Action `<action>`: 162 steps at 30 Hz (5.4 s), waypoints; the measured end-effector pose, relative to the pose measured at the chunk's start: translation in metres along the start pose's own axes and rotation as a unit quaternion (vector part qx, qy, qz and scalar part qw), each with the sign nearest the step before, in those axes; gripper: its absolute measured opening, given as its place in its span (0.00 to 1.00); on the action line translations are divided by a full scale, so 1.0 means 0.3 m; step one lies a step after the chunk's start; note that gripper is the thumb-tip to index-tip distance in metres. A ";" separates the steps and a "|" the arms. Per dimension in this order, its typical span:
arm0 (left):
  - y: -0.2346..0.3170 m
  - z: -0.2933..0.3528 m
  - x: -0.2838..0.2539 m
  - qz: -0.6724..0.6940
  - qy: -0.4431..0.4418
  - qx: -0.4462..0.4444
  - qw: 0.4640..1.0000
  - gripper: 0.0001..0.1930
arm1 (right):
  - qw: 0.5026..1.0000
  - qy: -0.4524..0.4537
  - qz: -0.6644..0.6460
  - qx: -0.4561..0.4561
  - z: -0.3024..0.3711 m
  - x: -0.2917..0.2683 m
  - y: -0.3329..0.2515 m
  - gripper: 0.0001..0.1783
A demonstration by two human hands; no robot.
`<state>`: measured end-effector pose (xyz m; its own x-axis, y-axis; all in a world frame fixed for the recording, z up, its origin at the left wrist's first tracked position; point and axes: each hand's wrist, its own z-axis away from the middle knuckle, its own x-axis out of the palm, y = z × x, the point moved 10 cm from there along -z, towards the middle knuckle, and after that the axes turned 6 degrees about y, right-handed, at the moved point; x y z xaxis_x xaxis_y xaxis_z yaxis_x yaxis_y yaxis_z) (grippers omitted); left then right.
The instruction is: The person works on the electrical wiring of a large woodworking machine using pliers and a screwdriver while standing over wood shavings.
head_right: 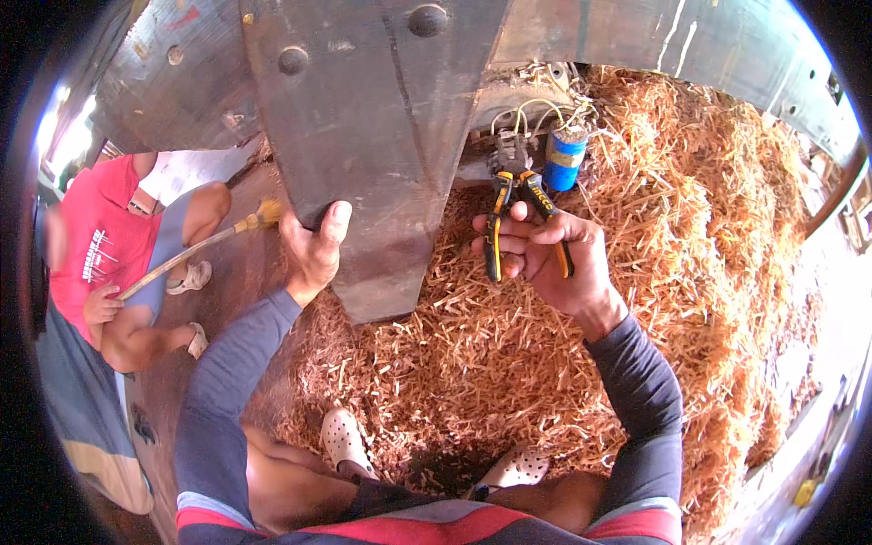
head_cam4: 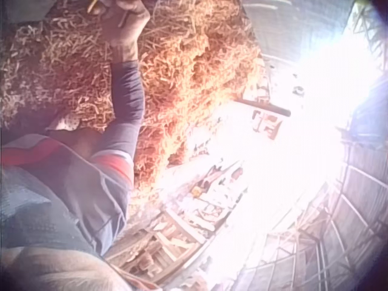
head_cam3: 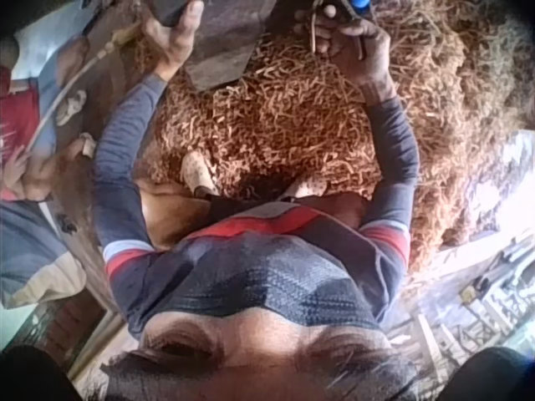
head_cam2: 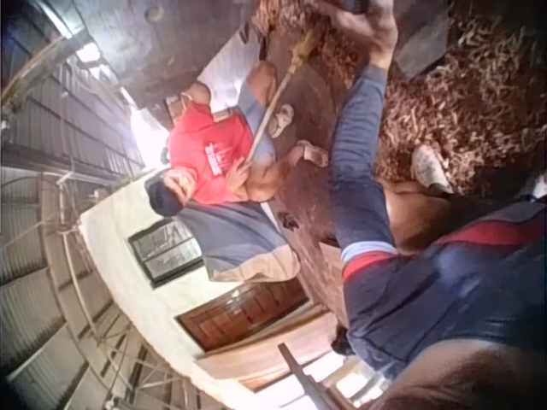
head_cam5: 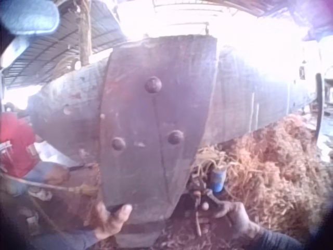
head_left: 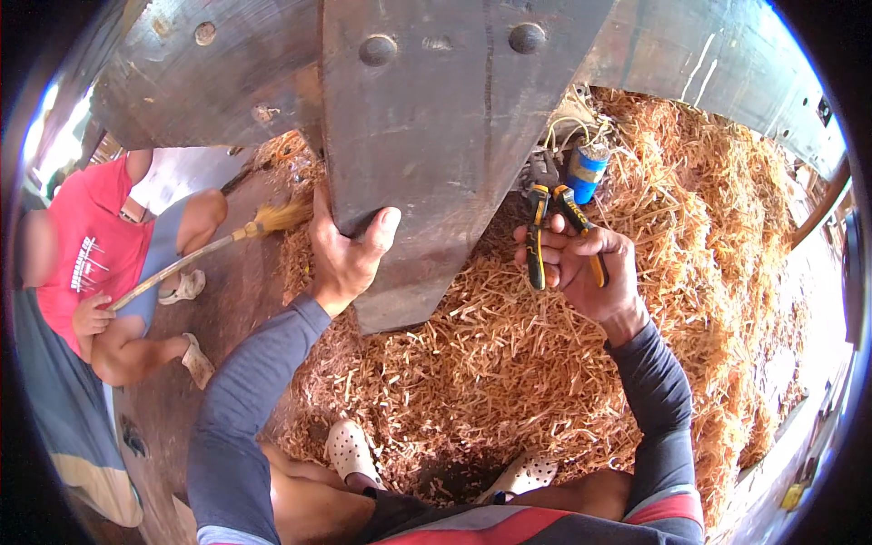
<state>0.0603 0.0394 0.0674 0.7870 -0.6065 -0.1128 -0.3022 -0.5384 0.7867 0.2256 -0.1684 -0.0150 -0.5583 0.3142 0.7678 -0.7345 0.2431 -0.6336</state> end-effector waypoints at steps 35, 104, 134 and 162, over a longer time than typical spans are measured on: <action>-0.014 0.001 0.004 -0.020 0.014 0.021 0.999 0.27 | 1.000 -0.014 -0.020 -0.009 0.001 0.013 -0.020 0.21; -0.015 -0.014 0.001 -0.108 0.017 0.090 0.990 0.36 | 0.991 -0.021 -0.128 -0.019 -0.030 0.001 0.017 0.13; -0.027 0.008 -0.069 -0.150 0.046 0.051 0.986 0.26 | 0.996 -0.003 -0.089 -0.026 -0.020 0.006 0.005 0.19; 0.000 0.004 -0.042 -0.168 0.028 0.079 0.982 0.27 | 0.996 -0.001 -0.089 -0.014 -0.024 0.014 0.020 0.19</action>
<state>0.0498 0.0464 0.0680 0.8832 -0.3483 -0.3140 -0.0958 -0.7896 0.6061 0.2216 -0.1589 -0.0162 -0.4207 0.2624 0.8684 -0.8106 0.3212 -0.4897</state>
